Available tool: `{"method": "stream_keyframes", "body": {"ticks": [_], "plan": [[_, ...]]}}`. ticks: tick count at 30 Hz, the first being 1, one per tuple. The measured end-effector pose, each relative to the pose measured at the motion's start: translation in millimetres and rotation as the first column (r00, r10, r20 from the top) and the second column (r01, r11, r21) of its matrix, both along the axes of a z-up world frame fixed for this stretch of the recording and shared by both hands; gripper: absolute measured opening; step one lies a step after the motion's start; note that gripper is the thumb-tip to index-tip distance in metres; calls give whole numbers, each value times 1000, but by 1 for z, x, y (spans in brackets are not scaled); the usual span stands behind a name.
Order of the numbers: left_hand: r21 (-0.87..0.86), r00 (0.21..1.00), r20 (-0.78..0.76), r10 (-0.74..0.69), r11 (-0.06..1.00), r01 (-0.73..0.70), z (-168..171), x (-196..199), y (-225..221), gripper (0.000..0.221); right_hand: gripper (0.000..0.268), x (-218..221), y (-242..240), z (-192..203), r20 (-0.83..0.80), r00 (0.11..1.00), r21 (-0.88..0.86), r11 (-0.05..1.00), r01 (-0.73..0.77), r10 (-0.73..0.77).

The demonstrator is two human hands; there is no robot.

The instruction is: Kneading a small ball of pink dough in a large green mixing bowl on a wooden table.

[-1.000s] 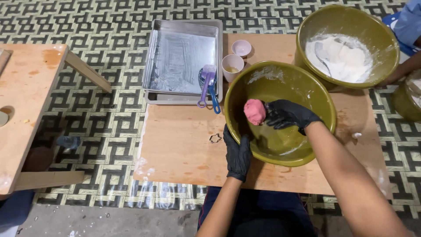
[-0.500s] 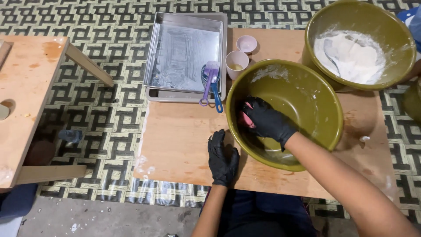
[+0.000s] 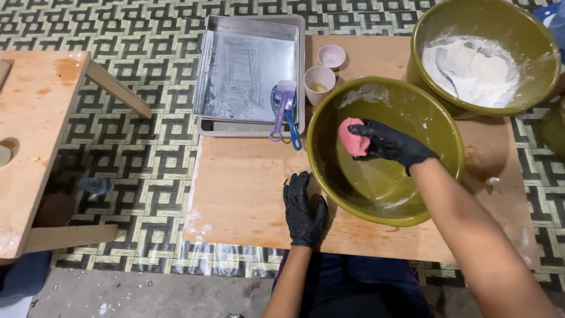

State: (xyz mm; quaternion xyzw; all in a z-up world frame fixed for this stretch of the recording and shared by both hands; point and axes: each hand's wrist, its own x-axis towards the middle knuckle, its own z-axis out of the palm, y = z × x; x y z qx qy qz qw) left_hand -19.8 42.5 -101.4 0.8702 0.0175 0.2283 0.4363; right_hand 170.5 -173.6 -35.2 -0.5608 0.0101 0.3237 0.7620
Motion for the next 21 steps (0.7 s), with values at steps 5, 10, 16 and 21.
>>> {"method": "stream_keyframes", "body": {"ticks": [5, 10, 16, 21], "plan": [[9, 999, -10, -31, 999, 31, 0, 0, 1, 64, 50, 1, -19, 29, -319, 944, 103, 987, 122, -83], [21, 999, -27, -34, 999, 35, 7, 0, 1, 59, 58, -5, -23, 43, -363, 911, 175, 946, 272, -195], [64, 999, -30, -17, 998, 19, 5, 0, -1, 56, 55, -19, -20, 61, -187, 971, 198, 962, 188, -151], [47, 999, -31, -31, 998, 32, 11, 0, -1, 55, 51, -26, -18, 69, 38, 995, 196, 977, 82, -91]]}}
